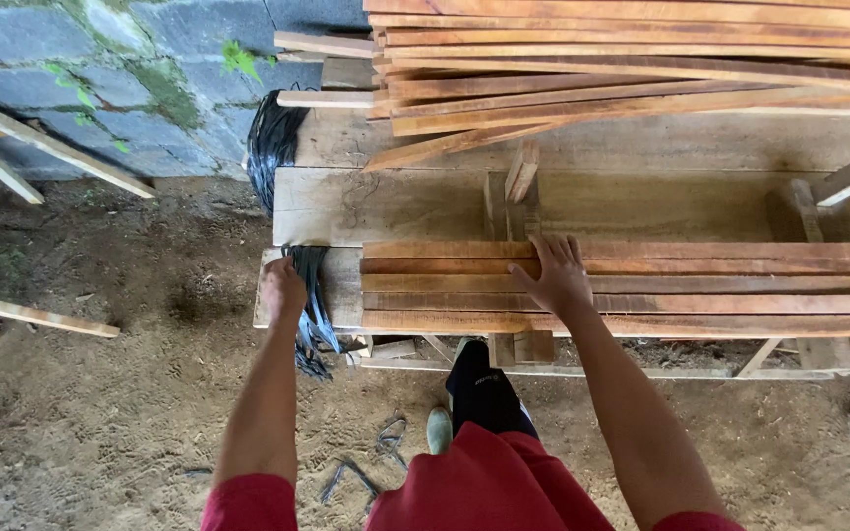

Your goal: Bundling several thin wooden slats together using plastic ties.

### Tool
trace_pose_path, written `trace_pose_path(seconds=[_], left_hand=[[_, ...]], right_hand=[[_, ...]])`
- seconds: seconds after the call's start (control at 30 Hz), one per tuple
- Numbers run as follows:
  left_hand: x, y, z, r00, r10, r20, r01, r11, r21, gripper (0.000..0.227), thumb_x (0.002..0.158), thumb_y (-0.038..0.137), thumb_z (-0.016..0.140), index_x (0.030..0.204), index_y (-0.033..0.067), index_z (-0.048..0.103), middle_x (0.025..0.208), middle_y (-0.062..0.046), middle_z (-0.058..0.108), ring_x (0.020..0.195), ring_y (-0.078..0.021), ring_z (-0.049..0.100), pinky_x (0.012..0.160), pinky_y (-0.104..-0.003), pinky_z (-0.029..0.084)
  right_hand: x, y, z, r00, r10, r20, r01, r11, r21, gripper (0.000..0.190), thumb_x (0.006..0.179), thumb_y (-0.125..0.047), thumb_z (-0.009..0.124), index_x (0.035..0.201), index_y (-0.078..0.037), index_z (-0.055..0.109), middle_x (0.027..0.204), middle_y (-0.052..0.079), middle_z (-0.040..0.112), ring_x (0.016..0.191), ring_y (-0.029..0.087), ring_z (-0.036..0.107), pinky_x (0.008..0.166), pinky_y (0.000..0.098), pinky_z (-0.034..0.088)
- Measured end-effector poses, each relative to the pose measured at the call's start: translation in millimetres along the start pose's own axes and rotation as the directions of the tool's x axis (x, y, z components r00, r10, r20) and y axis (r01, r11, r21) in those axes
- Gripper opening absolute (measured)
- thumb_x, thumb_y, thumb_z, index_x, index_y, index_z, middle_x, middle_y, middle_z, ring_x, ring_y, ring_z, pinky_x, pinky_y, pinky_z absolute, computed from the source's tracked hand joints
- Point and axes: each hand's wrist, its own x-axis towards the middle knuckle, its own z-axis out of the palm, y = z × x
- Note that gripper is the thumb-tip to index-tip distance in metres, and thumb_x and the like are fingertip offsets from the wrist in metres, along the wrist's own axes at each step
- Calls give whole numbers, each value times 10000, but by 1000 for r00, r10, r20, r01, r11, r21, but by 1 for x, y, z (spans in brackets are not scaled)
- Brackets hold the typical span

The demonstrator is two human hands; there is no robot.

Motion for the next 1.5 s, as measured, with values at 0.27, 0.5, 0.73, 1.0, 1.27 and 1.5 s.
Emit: trace_pose_path(seconds=[0.27,0.5,0.73,1.0,1.27,1.5], left_hand=[[-18,80,-57,997,-27,71,41,977,-211,296,1056,104,518,1277,29,701,867,-182,758,755,-243,751,583,-376,568],[-66,185,-56,947,240,212,-98,847,-523,274,1004,26,546,1234,9,693,892,-278,733,715,-314,768,582,-376,589],[-105,192,59,729,578,367,-49,578,-814,340,1059,6,450,1355,99,590,1128,-183,500,941,-358,745,852,-480,643],[-135,181,80,731,590,343,-358,759,-543,340,1062,111,561,1365,167,706,984,-131,760,868,-275,776,692,-384,641],[-143,201,81,768,545,337,-327,786,-525,310,1066,138,527,1329,110,689,1146,-179,680,1027,-386,720,812,-470,653],[-155,217,109,598,675,432,-597,735,-322,245,1029,211,561,1221,137,693,1231,-142,702,1096,-393,705,880,-484,620]], right_hand=[[2,-6,-11,981,95,168,-106,993,58,786,945,-741,501,1484,-169,496,1451,122,545,1459,280,427,1311,464,174],[1,-10,-20,971,111,209,-123,991,45,805,942,-752,480,1506,-177,484,1496,107,527,1480,261,413,1327,448,126],[-2,-8,-13,998,51,45,-51,999,13,742,957,-696,537,1449,-142,547,1397,136,601,1403,289,500,1282,468,235],[-7,-7,-10,997,-49,-54,55,992,116,632,966,-545,633,1462,-165,542,1357,164,552,1300,400,560,1151,564,419],[18,-31,14,974,-223,-31,209,844,494,407,1074,-440,551,840,-115,620,808,78,607,814,309,682,773,416,547],[51,-59,31,968,-143,205,-2,815,579,268,1017,-250,634,876,-52,746,843,198,742,834,393,720,821,501,520]])
